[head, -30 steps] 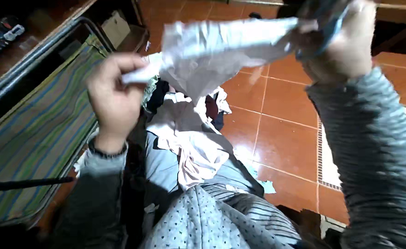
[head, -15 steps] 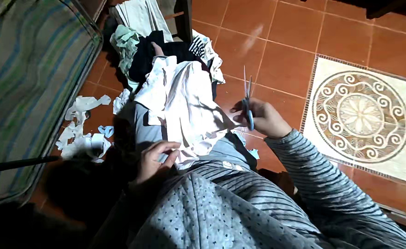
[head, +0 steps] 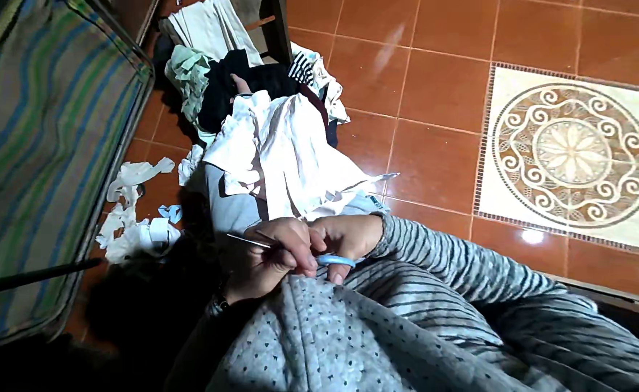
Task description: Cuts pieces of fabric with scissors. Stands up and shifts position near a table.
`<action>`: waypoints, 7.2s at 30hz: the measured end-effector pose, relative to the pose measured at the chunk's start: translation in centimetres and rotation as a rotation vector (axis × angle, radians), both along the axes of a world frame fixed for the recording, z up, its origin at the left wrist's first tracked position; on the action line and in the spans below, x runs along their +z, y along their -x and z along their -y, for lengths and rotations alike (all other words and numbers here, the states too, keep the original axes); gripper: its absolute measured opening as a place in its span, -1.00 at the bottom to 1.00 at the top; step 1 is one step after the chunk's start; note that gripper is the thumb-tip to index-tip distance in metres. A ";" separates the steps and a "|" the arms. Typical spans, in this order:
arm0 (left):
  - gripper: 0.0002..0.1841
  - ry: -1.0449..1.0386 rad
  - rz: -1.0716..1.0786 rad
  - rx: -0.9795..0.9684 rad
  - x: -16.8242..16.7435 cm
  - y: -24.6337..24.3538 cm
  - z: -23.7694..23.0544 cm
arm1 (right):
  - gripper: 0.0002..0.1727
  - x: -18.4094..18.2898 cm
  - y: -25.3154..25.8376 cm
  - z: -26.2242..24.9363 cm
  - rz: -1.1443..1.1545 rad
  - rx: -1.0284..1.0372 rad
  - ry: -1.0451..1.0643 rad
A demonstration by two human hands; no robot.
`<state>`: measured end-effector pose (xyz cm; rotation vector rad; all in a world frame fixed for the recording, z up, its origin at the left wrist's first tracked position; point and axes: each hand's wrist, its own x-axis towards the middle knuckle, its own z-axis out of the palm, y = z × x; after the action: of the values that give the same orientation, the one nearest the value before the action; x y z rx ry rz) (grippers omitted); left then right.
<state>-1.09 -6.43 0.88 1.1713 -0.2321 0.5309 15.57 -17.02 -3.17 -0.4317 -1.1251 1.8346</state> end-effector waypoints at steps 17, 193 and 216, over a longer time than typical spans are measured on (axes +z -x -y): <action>-0.55 -0.075 -0.642 0.701 -3.9 1.9 -3.6 | -0.66 0.7 -3.9 3.8 0.247 -0.399 0.095; -0.11 -0.104 -0.595 0.193 -0.3 -1.3 -1.2 | -0.23 -0.9 -0.8 3.6 0.146 -0.496 0.308; -0.27 -0.042 -0.490 0.065 0.3 0.7 -3.2 | -0.14 -1.9 -1.6 3.2 -0.019 -0.370 0.192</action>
<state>-1.80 -3.24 1.15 1.3154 0.2171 0.2824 17.21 -20.25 -5.11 -0.6836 -0.7955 1.6172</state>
